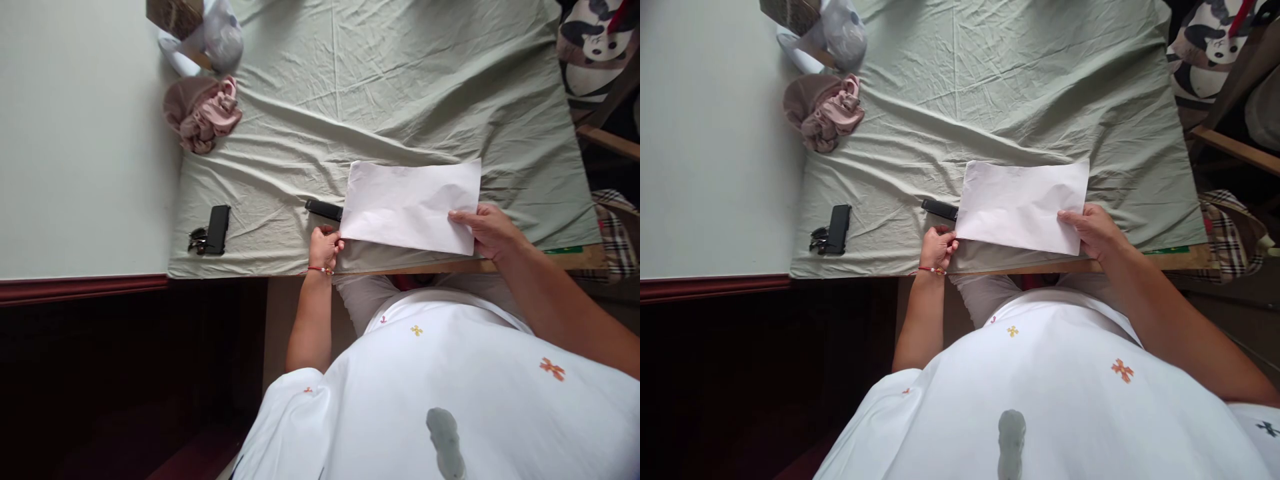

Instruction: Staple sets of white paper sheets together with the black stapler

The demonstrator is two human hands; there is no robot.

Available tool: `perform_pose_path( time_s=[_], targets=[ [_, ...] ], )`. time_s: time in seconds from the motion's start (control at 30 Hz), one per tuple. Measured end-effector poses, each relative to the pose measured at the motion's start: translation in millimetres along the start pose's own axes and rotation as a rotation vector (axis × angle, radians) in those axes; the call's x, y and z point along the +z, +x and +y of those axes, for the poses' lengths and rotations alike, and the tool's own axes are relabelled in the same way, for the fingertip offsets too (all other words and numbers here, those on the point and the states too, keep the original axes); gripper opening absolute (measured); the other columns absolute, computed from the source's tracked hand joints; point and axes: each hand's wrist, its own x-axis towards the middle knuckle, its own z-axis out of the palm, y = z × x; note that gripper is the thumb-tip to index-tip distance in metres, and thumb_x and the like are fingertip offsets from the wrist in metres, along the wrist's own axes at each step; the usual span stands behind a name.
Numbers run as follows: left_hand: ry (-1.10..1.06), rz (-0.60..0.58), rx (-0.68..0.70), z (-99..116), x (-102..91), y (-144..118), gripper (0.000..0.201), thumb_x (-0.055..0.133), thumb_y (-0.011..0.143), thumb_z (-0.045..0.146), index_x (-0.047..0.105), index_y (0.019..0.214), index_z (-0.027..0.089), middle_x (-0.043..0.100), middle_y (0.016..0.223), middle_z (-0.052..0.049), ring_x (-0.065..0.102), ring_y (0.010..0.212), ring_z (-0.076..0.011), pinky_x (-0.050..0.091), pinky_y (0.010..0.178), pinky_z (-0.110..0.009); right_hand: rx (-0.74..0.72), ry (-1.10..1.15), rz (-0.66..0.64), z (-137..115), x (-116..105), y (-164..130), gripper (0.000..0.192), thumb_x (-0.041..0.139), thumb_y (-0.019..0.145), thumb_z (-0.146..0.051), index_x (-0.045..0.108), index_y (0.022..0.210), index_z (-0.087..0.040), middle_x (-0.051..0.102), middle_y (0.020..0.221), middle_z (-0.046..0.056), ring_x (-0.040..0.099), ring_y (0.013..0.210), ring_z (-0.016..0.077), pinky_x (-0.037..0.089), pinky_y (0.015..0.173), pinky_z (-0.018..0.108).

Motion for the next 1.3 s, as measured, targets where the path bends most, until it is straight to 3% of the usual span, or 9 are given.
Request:
perform_pose_path(
  time_s=[0.17,0.4,0.63,0.8,0.9,0.97,1.07,1.17,1.3],
  targets=[
    [0.02,-0.01,0.009,0,-1.7,1,0.03,0.055,0.086,-0.003,0.039,0.094,0.021,0.048,0.056,0.013,0.043,0.033,-0.0035,0.018,0.036,-0.015,0.045,-0.043,-0.009,2,-9,-4,0.004,0.076,0.075,-0.011,0.075,0.075,-0.016,0.08,0.077,0.007,0.069,0.064,0.0146,0.056,0.061,0.022],
    [0.01,-0.021,0.057,-1,-3.4,11,0.035,0.065,0.078,0.001,0.045,0.101,0.02,0.049,0.057,0.013,0.047,0.036,-0.0038,0.022,0.037,-0.014,0.022,-0.021,-0.025,-1,-3,-8,0.006,0.076,0.072,-0.011,0.074,0.072,-0.017,0.079,0.072,0.005,0.068,0.06,0.0138,0.056,0.059,0.022],
    [0.019,0.027,0.103,0,-1.6,16,0.039,0.07,0.079,0.009,0.047,0.109,0.019,0.054,0.058,0.012,0.046,0.036,-0.0037,0.023,0.039,-0.015,-0.037,0.037,-0.017,3,5,-1,0.007,0.078,0.072,-0.011,0.075,0.072,-0.018,0.078,0.071,0.003,0.067,0.062,0.0133,0.055,0.061,0.021],
    [0.049,0.097,0.175,-9,0.4,20,0.031,0.064,0.082,0.008,0.045,0.102,0.021,0.054,0.06,0.012,0.046,0.036,-0.004,0.023,0.04,-0.015,-0.079,0.012,0.025,11,9,1,0.009,0.079,0.073,-0.013,0.072,0.07,-0.018,0.076,0.069,0.003,0.064,0.062,0.0131,0.053,0.057,0.02],
    [0.104,0.158,0.262,-17,-0.6,25,0.029,0.06,0.082,0.006,0.046,0.101,0.022,0.057,0.067,0.01,0.05,0.041,-0.0049,0.033,0.044,-0.015,-0.106,0.001,0.053,13,11,2,0.01,0.08,0.073,-0.016,0.071,0.071,-0.019,0.075,0.067,0.003,0.063,0.063,0.0137,0.053,0.056,0.021],
    [0.188,0.233,0.382,-21,-2.8,27,0.03,0.06,0.081,0.004,0.049,0.103,0.022,0.062,0.076,0.006,0.061,0.057,-0.0079,0.047,0.057,-0.018,-0.128,0.004,0.065,14,12,3,0.011,0.08,0.071,-0.018,0.07,0.071,-0.019,0.074,0.066,0.002,0.062,0.063,0.0137,0.052,0.055,0.02],
    [0.384,0.35,0.648,-21,-6.6,22,0.034,0.058,0.08,0.002,0.058,0.11,0.02,0.07,0.107,-0.007,0.071,0.104,-0.0173,0.056,0.095,-0.029,-0.141,0.002,0.068,15,12,4,0.01,0.079,0.071,-0.018,0.069,0.071,-0.02,0.073,0.066,0.001,0.062,0.063,0.0134,0.052,0.055,0.02],
    [0.573,0.31,0.862,-17,-8.7,14,0.053,0.052,0.08,-0.001,0.064,0.127,0.019,0.062,0.146,-0.014,0.051,0.146,-0.0238,0.04,0.125,-0.04,-0.14,0.001,0.075,15,11,5,0.01,0.079,0.071,-0.017,0.07,0.071,-0.019,0.074,0.068,0.002,0.061,0.064,0.0129,0.052,0.057,0.021],
    [0.699,0.129,0.912,-16,-8.5,13,0.072,0.045,0.074,-0.006,0.067,0.137,0.023,0.059,0.155,-0.007,0.036,0.159,-0.0232,0.021,0.137,-0.045,-0.134,0.005,0.078,14,12,3,0.009,0.077,0.073,-0.015,0.069,0.07,-0.018,0.074,0.068,0.002,0.06,0.064,0.0124,0.05,0.058,0.021]
  ],
)
